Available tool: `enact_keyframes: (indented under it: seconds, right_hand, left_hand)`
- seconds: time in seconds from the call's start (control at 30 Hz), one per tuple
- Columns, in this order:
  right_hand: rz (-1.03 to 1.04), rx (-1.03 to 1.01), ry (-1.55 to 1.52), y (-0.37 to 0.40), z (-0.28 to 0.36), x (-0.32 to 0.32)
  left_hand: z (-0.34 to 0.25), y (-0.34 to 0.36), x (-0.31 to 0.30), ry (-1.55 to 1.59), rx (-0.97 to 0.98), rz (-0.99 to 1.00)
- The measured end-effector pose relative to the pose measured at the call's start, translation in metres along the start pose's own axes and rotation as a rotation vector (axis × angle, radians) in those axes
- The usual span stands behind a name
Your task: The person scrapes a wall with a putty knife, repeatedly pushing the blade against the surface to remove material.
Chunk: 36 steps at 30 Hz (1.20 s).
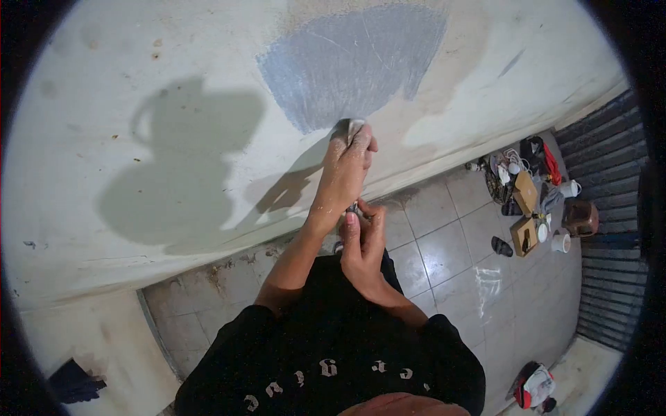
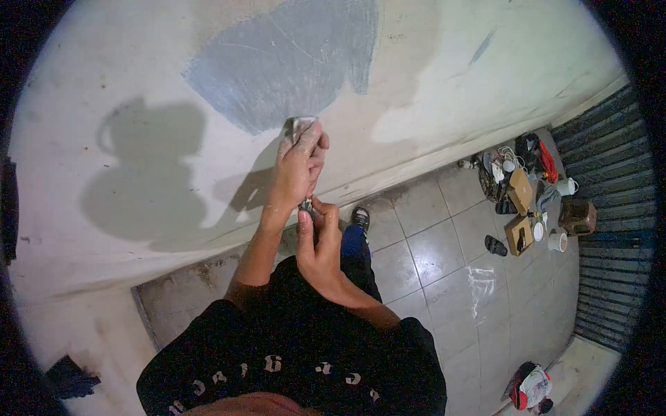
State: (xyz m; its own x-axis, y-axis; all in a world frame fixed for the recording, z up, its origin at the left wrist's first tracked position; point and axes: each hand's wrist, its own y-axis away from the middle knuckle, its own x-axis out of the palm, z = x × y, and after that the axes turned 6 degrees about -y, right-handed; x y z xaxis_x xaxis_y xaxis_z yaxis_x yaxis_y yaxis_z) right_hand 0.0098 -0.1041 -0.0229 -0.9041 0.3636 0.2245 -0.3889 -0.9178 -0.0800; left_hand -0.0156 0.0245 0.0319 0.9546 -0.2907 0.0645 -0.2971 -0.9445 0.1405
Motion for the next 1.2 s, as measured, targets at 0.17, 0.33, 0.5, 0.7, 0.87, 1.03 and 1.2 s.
enact_keyframes:
  seconds: [0.17, 0.33, 0.5, 0.7, 0.87, 1.03, 1.2]
  right_hand:
    - [-0.041, -0.015, -0.055, -0.022, 0.01, -0.006]
    - [-0.003, -0.036, -0.047, -0.015, 0.0, -0.005]
    - [0.047, 0.001, 0.033, -0.001, -0.005, -0.002]
    - [0.065, 0.002, 0.034, 0.002, -0.004, 0.0]
    - [0.058, 0.007, 0.02, 0.001, 0.005, 0.001]
    - [0.045, -0.005, -0.015, 0.002, 0.0, 0.002]
    - [-0.071, -0.068, 0.037, -0.02, 0.016, -0.003]
  left_hand:
    - [-0.011, -0.019, 0.021, 0.038, 0.066, 0.088]
    - [-0.002, -0.014, 0.017, 0.086, 0.069, 0.063]
    - [0.002, 0.005, -0.004, 0.048, -0.001, 0.034]
    - [-0.003, 0.013, -0.005, 0.104, -0.035, -0.005]
    - [-0.009, 0.013, -0.004, 0.102, -0.065, 0.007]
    - [0.001, 0.009, -0.004, 0.089, -0.001, -0.017]
    - [0.006, -0.027, 0.025, 0.103, 0.067, 0.043]
